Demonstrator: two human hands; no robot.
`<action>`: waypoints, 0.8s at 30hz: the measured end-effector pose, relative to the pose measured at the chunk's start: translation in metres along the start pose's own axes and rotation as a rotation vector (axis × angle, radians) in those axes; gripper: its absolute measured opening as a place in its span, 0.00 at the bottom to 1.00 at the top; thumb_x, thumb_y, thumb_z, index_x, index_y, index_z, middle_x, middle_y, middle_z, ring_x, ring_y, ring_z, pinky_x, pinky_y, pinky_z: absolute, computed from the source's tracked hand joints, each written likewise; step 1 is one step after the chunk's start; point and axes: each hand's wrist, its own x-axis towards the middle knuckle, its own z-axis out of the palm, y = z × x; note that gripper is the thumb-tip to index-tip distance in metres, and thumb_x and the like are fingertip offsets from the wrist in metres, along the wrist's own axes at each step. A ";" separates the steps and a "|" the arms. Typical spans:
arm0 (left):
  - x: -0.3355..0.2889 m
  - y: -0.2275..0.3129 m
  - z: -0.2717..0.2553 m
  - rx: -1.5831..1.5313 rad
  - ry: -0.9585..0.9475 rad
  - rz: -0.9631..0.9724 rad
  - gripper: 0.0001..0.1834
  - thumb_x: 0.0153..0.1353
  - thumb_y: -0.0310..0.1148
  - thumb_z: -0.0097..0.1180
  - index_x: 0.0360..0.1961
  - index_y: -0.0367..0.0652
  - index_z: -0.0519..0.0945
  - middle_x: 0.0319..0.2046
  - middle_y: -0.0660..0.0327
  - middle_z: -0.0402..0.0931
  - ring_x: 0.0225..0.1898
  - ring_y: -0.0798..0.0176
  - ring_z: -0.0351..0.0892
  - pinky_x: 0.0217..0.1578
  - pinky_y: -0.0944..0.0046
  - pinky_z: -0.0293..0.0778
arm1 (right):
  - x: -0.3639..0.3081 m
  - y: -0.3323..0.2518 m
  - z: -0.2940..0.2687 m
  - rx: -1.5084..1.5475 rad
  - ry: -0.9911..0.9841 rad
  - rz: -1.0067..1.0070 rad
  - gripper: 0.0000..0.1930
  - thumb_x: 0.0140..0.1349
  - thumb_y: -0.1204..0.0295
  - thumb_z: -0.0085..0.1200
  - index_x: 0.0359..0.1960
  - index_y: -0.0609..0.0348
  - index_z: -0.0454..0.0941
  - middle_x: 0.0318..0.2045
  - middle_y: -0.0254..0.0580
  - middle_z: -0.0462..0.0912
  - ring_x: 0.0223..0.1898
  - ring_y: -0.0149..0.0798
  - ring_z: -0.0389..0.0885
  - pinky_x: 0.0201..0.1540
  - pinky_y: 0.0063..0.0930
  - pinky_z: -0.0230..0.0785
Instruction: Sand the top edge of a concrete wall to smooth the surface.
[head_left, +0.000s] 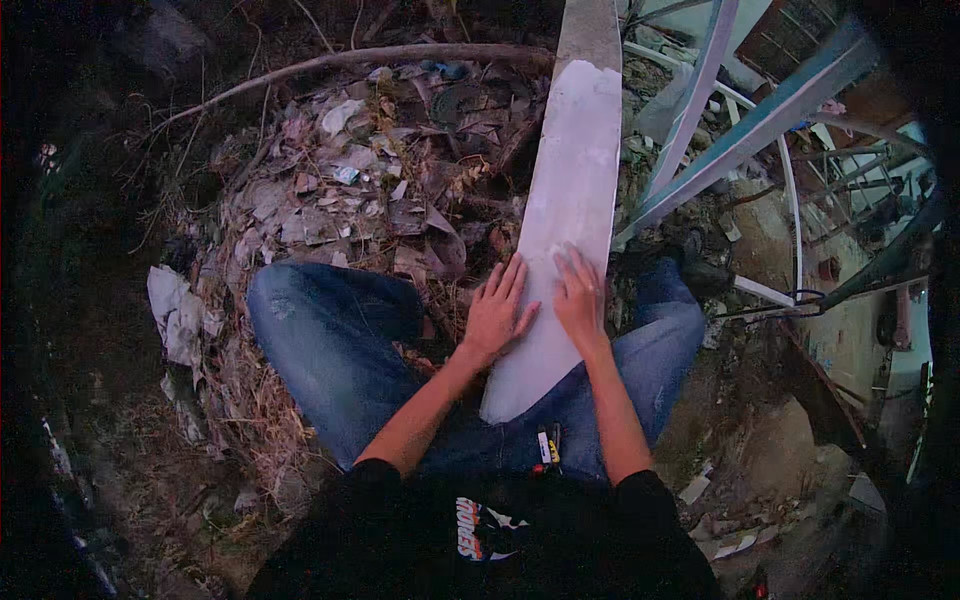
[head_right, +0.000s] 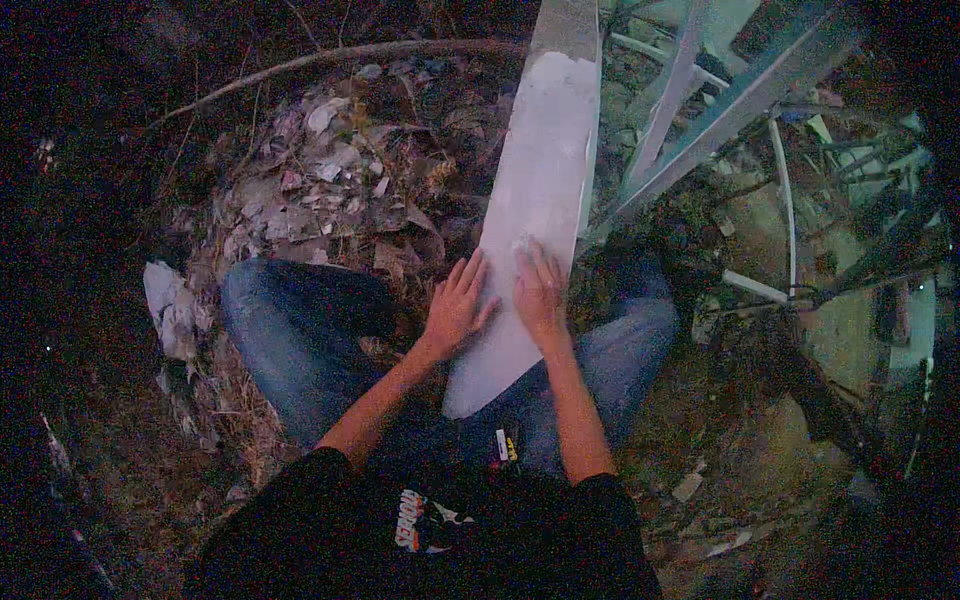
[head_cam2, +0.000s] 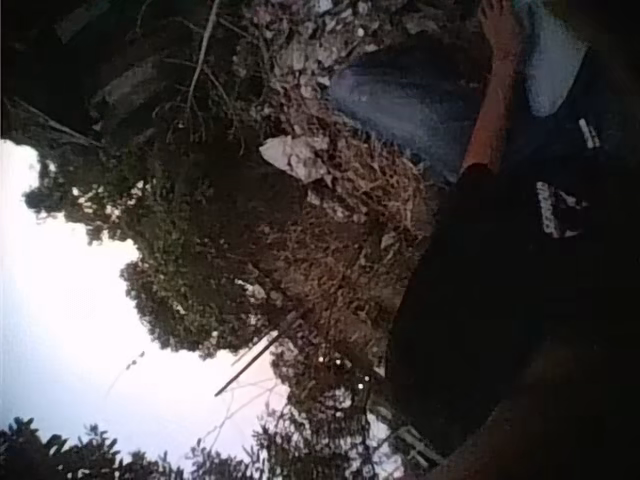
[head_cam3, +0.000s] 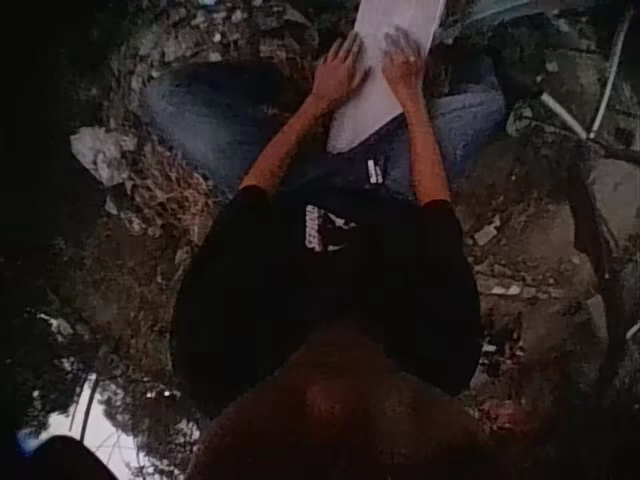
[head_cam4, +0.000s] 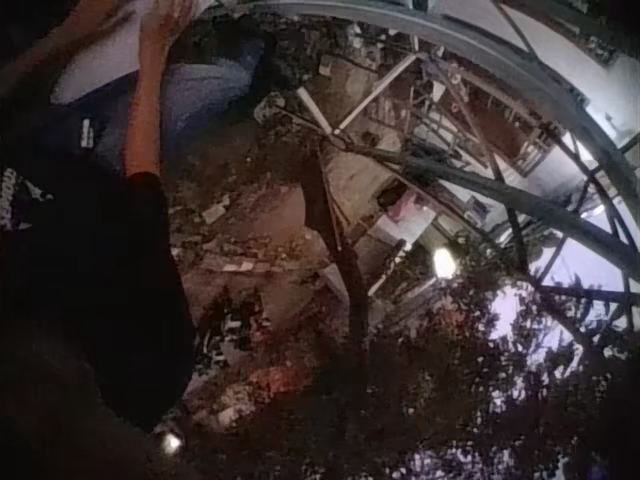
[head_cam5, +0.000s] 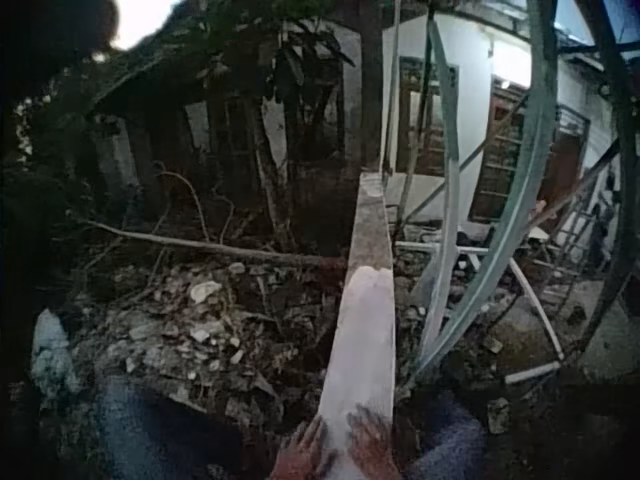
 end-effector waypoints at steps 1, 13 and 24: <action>0.000 0.001 0.002 -0.005 0.002 -0.006 0.38 0.64 0.46 0.55 0.72 0.46 0.58 0.74 0.59 0.49 0.69 0.46 0.58 0.60 0.43 0.65 | -0.002 -0.001 0.004 0.002 -0.011 0.004 0.25 0.55 0.72 0.57 0.57 0.57 0.75 0.64 0.46 0.69 0.64 0.50 0.67 0.66 0.53 0.55; -0.002 -0.003 0.008 -0.108 0.183 -0.034 0.36 0.61 0.49 0.57 0.68 0.46 0.65 0.71 0.57 0.56 0.63 0.45 0.66 0.53 0.47 0.70 | -0.004 -0.004 0.006 -0.096 -0.109 -0.075 0.26 0.56 0.72 0.55 0.59 0.62 0.72 0.65 0.44 0.69 0.65 0.47 0.66 0.69 0.53 0.51; -0.006 -0.009 0.015 -0.128 0.239 -0.035 0.31 0.60 0.46 0.59 0.62 0.45 0.71 0.70 0.55 0.58 0.68 0.45 0.60 0.56 0.46 0.68 | -0.019 -0.032 0.001 -0.173 -0.176 -0.100 0.23 0.59 0.76 0.50 0.59 0.61 0.72 0.62 0.44 0.74 0.63 0.42 0.71 0.70 0.48 0.50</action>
